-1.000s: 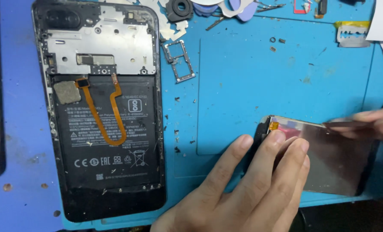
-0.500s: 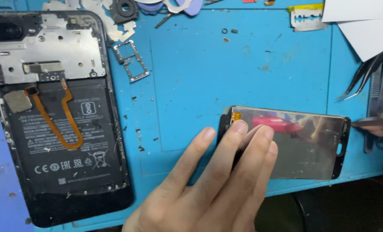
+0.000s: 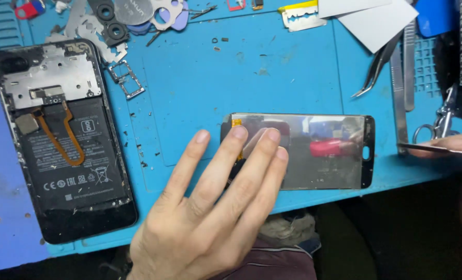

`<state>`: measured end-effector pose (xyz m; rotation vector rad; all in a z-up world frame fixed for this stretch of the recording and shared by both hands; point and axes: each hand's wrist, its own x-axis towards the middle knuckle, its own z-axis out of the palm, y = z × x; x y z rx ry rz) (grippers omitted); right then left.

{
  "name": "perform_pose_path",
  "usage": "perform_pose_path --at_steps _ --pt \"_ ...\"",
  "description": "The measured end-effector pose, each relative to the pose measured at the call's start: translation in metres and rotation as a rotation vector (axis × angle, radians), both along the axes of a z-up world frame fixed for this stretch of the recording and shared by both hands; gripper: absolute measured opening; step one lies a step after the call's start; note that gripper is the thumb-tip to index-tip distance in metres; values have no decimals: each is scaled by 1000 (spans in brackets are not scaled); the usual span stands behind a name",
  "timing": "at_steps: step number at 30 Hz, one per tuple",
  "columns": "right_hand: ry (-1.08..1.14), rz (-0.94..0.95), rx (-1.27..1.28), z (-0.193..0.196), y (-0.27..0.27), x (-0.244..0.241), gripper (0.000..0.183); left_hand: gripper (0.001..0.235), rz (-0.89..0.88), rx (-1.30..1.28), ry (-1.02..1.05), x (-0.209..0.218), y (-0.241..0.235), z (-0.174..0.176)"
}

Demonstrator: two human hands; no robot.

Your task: Using a metal pry tool to remove adhesive and disassemble a smartphone screen from the frame

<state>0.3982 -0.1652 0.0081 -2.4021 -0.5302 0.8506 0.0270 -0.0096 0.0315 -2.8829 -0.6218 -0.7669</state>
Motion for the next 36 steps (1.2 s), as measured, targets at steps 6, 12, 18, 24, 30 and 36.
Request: perform_pose_path --at_steps 6,12,18,24,30,36 --pt "-332 329 409 -16 -23 -55 48 126 38 -93 214 7 -12 16" --pt "-303 194 751 6 -6 -78 42 117 95 -147 155 41 -27 29" --pt "-341 339 746 29 0 -80 35 133 205 -210 252 69 -26 40" --pt "-226 322 855 29 2 -72 30 122 235 -108 188 61 -25 51" --pt "-252 333 854 28 3 -74 32 108 51 -198 161 69 -42 31" --pt "-225 314 868 22 0 -71 32 129 273 -227 178 71 -27 48"
